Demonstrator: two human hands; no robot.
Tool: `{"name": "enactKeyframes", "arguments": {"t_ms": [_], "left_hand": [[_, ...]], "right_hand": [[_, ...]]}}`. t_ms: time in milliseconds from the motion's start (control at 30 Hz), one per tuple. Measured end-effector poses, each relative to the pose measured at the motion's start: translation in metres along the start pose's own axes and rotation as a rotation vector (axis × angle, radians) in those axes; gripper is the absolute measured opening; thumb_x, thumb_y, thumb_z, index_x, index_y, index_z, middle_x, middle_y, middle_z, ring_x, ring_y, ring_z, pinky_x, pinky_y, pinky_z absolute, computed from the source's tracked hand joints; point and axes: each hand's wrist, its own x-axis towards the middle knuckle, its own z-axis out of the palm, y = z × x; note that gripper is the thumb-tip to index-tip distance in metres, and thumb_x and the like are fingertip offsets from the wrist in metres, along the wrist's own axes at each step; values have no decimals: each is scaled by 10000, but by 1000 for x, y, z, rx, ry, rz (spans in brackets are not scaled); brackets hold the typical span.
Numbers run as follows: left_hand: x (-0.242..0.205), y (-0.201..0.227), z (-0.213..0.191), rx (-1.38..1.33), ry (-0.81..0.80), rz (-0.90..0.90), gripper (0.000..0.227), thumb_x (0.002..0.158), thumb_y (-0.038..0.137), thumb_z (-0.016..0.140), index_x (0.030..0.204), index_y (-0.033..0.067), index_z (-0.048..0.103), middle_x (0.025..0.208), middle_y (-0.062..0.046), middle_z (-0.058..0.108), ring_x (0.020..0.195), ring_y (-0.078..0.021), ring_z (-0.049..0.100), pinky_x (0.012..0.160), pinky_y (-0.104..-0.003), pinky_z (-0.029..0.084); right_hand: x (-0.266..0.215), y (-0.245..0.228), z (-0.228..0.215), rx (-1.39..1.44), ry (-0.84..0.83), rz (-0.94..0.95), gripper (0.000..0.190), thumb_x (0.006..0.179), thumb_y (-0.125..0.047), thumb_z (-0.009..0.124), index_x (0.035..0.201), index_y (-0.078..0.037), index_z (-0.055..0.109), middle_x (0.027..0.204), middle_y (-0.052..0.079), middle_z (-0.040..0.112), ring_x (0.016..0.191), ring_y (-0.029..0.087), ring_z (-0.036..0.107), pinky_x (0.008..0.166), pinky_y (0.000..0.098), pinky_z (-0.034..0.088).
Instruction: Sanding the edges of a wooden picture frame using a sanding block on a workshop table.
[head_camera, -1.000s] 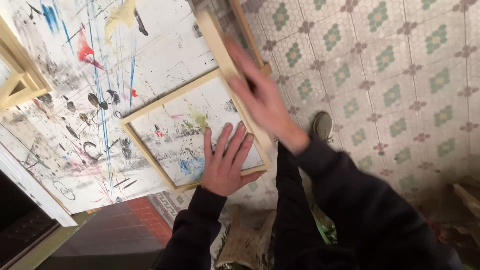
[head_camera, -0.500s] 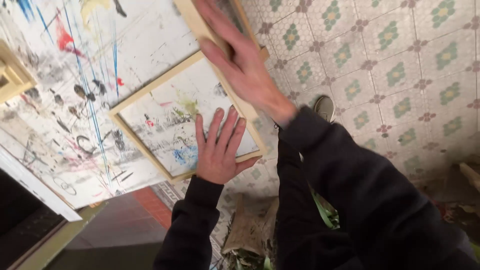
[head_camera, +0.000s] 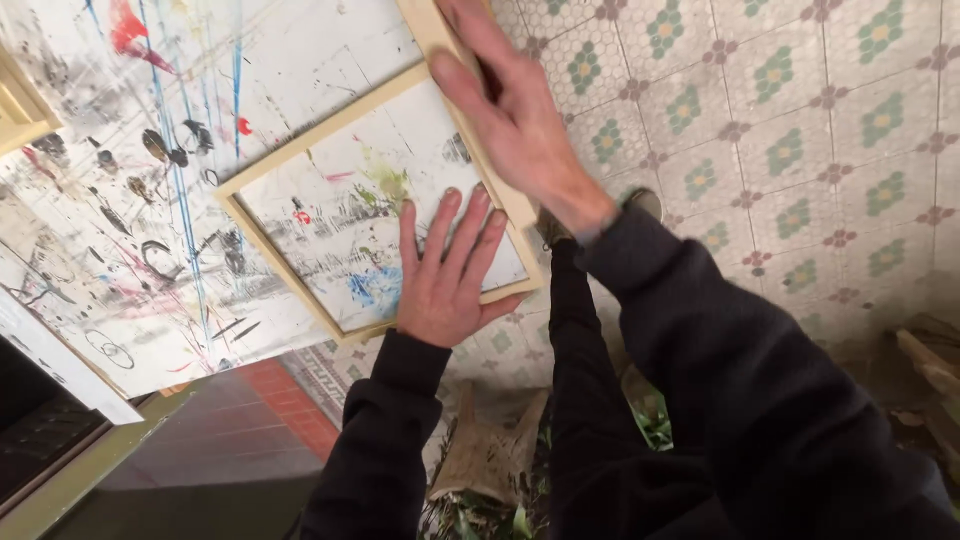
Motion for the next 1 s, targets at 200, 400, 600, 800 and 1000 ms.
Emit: {"name": "enactKeyframes", "arguments": {"t_ms": [200, 400, 600, 800, 1000], "left_hand": [[-3, -3, 6, -24, 56, 6, 981, 906, 716, 685, 1580, 43, 451, 1689, -143, 320, 1579, -354, 247, 1255, -726, 141], [-9, -6, 17, 11, 42, 19, 1017, 1016, 833, 524, 1679, 89, 322, 1740, -130, 223, 1622, -329, 173, 1278, -706, 73], [-13, -8, 45, 9, 96, 53, 1150, 978, 921, 451, 1697, 60, 199, 1782, -173, 110, 1650, -360, 98, 1283, -719, 37], [-9, -3, 48, 0, 132, 48, 1211, 968, 972, 498, 1706, 79, 146, 1744, -164, 67, 1672, -348, 68, 1317, -707, 24], [-6, -3, 54, -17, 209, 40, 1225, 929, 966, 489, 1698, 88, 117, 1741, -149, 38, 1668, -336, 42, 1323, -687, 21]], "right_hand": [[-160, -71, -9, -67, -17, 203, 612, 1085, -46, 495, 1638, 52, 252, 1740, 248, 253, 1638, 319, 260, 1347, 428, 234], [-78, -27, -12, -114, 47, 152, 586, 1150, -141, 494, 1662, -6, 241, 1697, 189, 439, 1329, 308, 696, 995, 439, 668], [-160, -45, -17, -305, -12, 99, 602, 1224, -292, 486, 1671, 1, 209, 1746, 160, 288, 1600, 272, 350, 1305, 440, 356], [-87, -86, 18, -277, 52, 196, 711, 1146, -339, 521, 1640, 44, 182, 1713, 223, 310, 1521, 286, 392, 1311, 409, 361], [-170, -66, -11, -513, 16, 169, 668, 1194, -345, 472, 1683, 33, 218, 1762, 217, 276, 1656, 303, 296, 1377, 423, 273]]}}
